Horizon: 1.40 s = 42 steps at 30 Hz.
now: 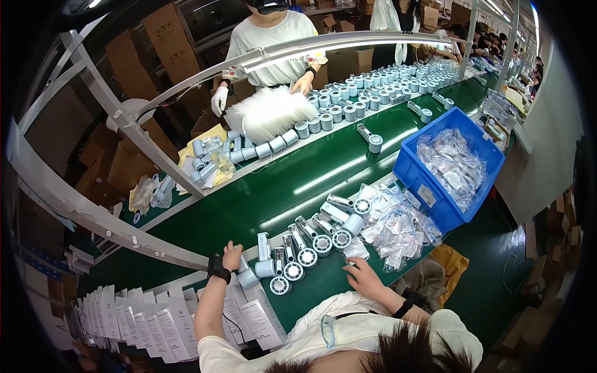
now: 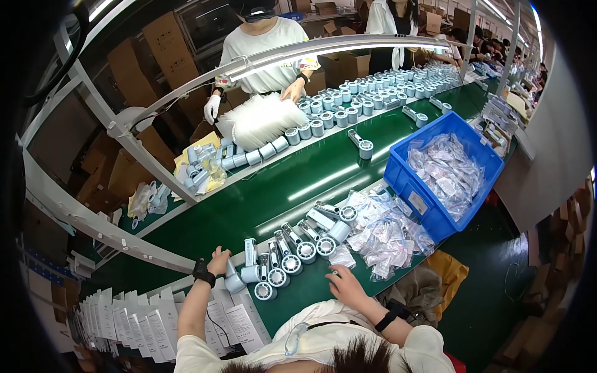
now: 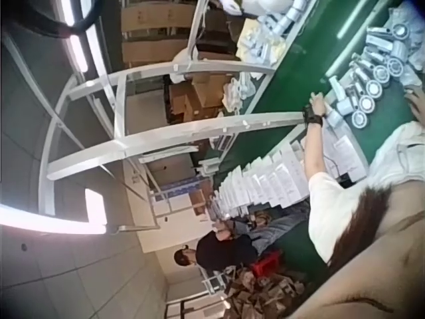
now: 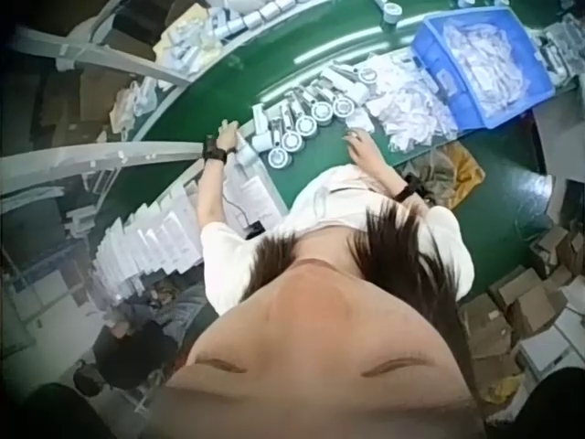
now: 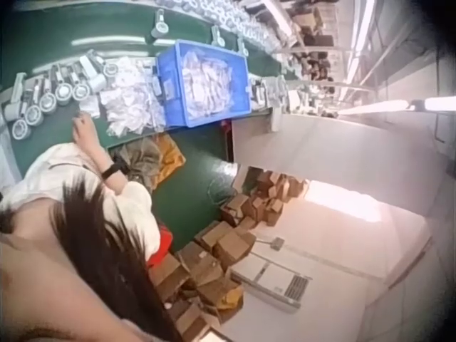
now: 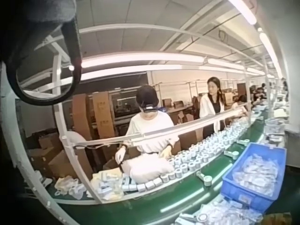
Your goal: The person picks up a handheld fan, inspects it, and places it into a box. They then wrap another fan in bubble wrap and place it into a separate box along with a small plastic bag.
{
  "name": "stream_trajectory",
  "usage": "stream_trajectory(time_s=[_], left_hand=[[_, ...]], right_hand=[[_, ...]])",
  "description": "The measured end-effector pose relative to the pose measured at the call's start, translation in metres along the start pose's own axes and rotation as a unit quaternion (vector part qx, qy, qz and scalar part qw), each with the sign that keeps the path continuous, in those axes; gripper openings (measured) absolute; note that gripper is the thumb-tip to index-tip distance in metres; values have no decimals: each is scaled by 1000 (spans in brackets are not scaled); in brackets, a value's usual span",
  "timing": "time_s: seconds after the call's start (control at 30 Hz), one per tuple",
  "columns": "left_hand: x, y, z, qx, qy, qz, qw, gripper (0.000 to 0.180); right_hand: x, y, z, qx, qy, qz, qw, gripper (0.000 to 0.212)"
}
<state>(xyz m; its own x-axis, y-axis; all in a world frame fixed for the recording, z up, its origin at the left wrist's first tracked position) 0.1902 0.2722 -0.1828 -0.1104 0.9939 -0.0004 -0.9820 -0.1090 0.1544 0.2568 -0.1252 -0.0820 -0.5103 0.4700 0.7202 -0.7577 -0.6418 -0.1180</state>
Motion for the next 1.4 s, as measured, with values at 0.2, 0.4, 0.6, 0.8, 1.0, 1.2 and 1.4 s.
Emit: stream_trajectory(time_s=[0.2, 0.4, 0.6, 0.8, 1.0, 1.2, 1.4], left_hand=[[-13, 7, -29, 72, 239, 19, 968, 56], [-39, 21, 11, 13, 200, 168, 965, 56], [-153, 58, 123, -274, 293, 9, 916, 44], [-256, 100, 74, -175, 341, -119, 916, 34], [-234, 125, 13, -24, 278, 48, 959, 32], [-186, 192, 75, -221, 135, 227, 939, 41], [-161, 209, 71, -121, 91, 310, 939, 61]], right_hand=[[-13, -3, 7, -26, -3, 3, 1000, 28], [-35, -2, 8, -59, 18, 5, 998, 30], [-56, 13, -21, -26, 103, 45, 993, 32], [-51, 14, -34, -13, 127, 86, 988, 32], [-67, 21, -34, -8, 151, 61, 987, 35], [-61, 18, -37, -7, 137, 56, 989, 41], [-63, 11, -30, -11, 118, 34, 992, 44]])
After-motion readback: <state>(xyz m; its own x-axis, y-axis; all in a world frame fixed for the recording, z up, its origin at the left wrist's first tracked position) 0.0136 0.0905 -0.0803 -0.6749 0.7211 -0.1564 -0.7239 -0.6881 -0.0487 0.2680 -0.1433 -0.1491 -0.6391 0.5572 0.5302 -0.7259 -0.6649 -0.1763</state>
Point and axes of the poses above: each hand's wrist, its own y-axis away from the middle knuckle, its own z-axis out of the back of the hand, x = y × z, the point moved 10 cm from there along -y, towards the middle knuckle, and after that the axes turned 11 degrees about -z, right-handed, at the moved point
